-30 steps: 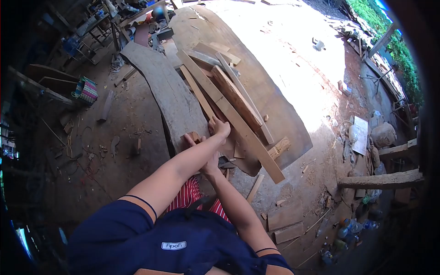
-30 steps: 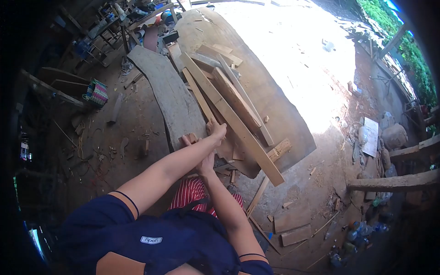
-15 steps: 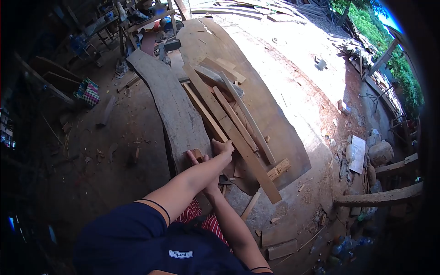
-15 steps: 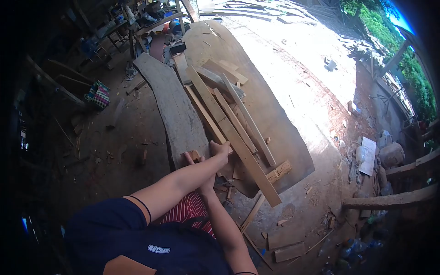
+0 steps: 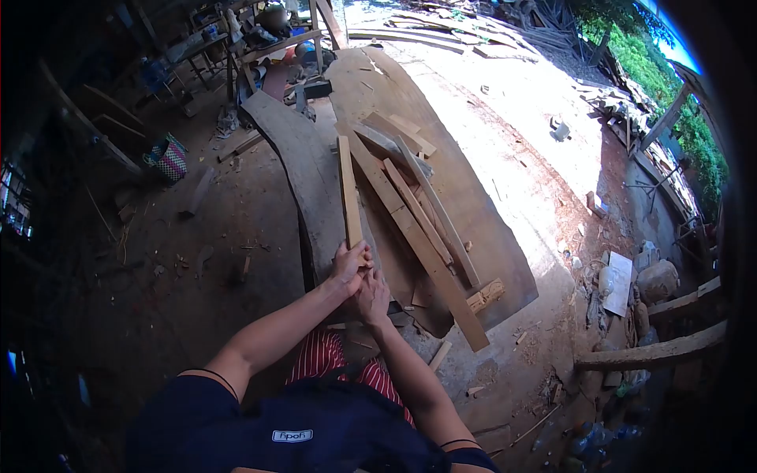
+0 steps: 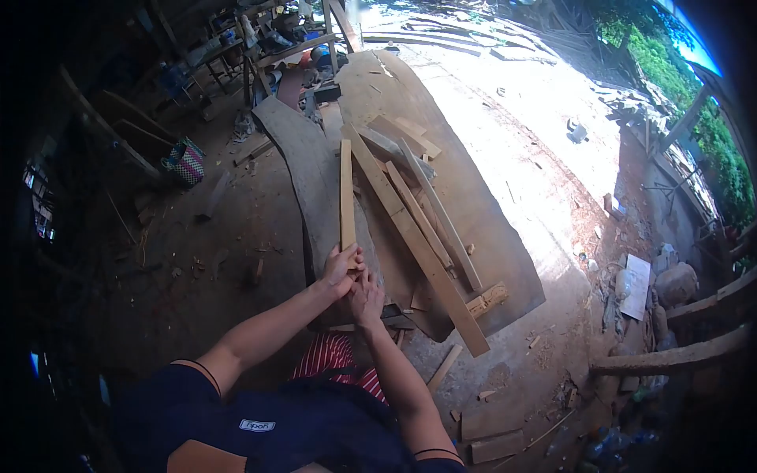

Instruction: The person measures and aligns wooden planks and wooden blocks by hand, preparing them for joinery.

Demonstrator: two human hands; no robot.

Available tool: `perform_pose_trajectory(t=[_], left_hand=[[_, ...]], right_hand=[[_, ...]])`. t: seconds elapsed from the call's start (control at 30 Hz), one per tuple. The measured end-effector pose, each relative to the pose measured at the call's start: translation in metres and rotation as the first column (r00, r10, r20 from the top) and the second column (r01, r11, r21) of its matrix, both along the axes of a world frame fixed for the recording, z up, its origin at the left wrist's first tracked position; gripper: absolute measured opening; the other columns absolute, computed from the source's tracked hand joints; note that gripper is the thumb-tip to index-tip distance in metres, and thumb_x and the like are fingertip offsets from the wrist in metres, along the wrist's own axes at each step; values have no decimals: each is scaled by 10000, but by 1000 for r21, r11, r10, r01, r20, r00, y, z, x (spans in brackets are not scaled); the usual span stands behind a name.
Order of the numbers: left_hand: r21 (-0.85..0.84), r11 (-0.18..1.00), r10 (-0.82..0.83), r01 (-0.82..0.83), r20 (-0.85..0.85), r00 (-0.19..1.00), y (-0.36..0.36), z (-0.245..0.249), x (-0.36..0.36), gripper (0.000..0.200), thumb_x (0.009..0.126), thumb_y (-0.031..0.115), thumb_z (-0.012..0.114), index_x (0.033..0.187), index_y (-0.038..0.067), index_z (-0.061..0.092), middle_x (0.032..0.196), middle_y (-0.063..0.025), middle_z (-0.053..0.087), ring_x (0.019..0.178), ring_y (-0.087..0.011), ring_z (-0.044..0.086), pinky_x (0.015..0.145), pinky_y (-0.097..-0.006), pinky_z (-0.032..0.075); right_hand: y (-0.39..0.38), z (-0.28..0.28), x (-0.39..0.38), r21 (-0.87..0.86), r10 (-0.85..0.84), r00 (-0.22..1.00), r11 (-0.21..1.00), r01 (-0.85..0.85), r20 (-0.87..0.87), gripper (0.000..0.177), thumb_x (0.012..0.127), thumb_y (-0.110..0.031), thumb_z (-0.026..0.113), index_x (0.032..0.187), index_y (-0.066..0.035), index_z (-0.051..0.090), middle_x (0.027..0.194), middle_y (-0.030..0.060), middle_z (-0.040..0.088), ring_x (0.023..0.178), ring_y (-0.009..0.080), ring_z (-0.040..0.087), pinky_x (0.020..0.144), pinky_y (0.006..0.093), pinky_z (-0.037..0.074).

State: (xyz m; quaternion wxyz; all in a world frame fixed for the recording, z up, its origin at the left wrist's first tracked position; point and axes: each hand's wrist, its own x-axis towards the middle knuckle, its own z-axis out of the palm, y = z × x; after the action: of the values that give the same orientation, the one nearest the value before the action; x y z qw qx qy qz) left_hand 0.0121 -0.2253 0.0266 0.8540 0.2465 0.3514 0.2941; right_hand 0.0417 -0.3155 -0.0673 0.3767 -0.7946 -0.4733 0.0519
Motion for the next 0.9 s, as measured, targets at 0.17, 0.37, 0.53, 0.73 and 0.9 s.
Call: perform_pose_trajectory(t=[0.17,0.37,0.53,0.73,0.9], left_hand=[[712,688,339,142,-488,804,11,-28,-57,377,965,160,541,1297,42,407,989,-98,558,803,-163,574,675,-317,511],[817,385,689,429,-563,455,-7,-58,-84,638,931,241,541,1451,37,231,1199,-238,456,1101,-410,500,927,-454,437],[689,520,539,505,-723,431,-24,-76,-80,763,896,139,562,1504,64,108,1237,-236,349,1121,-392,449,956,-460,400],[690,534,535,489,-724,436,-28,-81,-76,795,869,112,580,1504,60,104,1187,-260,397,1106,-401,445,977,-452,375],[630,608,469,483,-776,422,-30,-64,-77,723,885,140,600,1471,4,198,1142,-246,495,1037,-365,484,920,-446,374]], right_hand=[[-7,74,2,-266,179,971,955,-131,162,735,731,-367,656,1416,-383,392,1054,166,506,958,356,551,745,448,516],[-7,71,2,-290,180,962,950,-116,206,903,676,-327,726,1465,-408,294,1050,153,501,981,346,552,764,444,521],[-7,69,5,-280,195,952,952,-126,236,898,683,-347,716,1469,-407,287,1035,151,489,967,347,552,746,444,526],[-5,65,4,-309,189,960,944,-119,206,852,710,-413,680,1465,-412,284,1087,180,506,964,372,546,745,451,521],[-5,73,3,-349,196,966,928,-128,167,848,710,-410,683,1463,-403,293,1115,205,503,983,383,544,763,455,518]])
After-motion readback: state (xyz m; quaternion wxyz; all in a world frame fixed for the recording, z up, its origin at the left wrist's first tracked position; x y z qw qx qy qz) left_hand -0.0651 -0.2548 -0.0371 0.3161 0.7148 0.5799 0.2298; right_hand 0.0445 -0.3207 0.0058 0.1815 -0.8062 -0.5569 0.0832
